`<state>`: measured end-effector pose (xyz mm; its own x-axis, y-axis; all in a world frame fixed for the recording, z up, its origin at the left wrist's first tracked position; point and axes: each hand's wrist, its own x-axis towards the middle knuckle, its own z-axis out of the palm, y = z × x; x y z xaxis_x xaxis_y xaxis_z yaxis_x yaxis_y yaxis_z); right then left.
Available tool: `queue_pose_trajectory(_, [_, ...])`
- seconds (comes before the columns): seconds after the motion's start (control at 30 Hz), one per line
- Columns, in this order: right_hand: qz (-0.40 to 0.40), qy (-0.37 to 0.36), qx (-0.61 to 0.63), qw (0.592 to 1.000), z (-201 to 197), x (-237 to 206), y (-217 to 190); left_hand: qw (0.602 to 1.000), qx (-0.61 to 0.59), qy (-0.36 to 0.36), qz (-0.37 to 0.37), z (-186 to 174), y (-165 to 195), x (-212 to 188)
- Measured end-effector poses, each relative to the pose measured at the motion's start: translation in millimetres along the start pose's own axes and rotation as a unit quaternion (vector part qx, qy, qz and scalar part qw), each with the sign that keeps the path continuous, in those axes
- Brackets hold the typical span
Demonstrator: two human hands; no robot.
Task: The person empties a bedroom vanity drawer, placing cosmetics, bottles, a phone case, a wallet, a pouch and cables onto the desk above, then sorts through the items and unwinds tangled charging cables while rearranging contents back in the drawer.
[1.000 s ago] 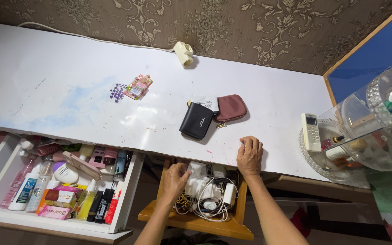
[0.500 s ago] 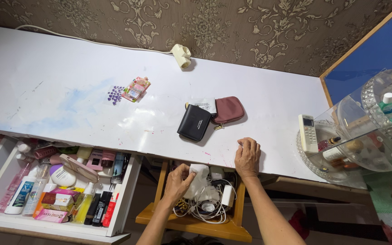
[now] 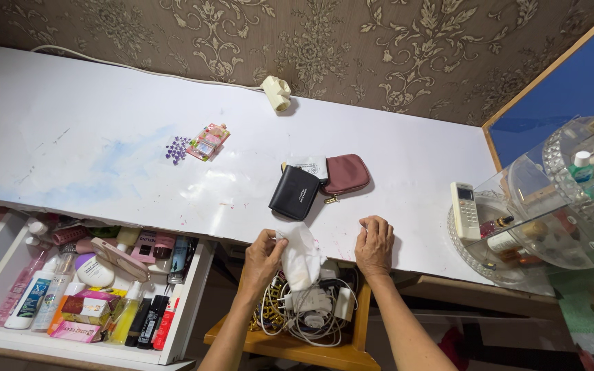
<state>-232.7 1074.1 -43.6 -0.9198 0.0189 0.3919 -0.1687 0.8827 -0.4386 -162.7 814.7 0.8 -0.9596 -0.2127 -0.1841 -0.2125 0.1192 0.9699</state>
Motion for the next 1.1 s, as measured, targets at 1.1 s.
queue_pose_trajectory(1.1, [-0.001, 0.016, 0.011, 1.000, -3.3, 10.6, -8.4, 0.983, -0.173, 0.017, 0.064, 24.2, 46.0, 137.0])
